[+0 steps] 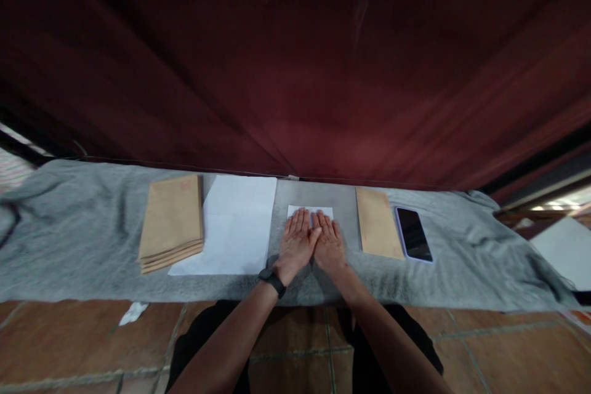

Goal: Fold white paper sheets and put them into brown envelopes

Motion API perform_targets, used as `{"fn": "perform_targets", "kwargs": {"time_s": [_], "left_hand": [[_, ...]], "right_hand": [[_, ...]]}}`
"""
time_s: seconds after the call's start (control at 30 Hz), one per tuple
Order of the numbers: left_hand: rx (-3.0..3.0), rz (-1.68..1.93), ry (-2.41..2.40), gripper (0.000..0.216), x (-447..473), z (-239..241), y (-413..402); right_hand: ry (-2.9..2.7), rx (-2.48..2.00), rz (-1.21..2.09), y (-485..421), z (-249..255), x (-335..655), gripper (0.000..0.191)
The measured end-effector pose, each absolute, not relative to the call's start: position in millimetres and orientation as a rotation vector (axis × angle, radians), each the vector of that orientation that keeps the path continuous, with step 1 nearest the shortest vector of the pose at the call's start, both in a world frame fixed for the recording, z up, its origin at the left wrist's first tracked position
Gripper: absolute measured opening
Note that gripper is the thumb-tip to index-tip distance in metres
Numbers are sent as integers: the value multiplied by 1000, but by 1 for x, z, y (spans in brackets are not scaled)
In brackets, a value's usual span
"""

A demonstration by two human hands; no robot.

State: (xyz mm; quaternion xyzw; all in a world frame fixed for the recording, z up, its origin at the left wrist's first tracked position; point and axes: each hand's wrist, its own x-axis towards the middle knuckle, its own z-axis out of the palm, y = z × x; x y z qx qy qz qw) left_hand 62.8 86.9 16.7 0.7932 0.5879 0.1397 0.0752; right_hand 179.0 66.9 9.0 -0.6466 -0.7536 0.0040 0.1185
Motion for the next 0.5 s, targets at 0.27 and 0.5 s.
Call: {"fn": "perform_targets", "kwargs": {"time_s": [0.27,0.5], "left_hand": [[2354,387,1929,61,53,12,85],[2277,360,2000,61,39,14,84]], "right_hand": [[-2045,-1972,-37,64,4,196,55],[-1953,-2010,-93,58,0,215,55]]}}
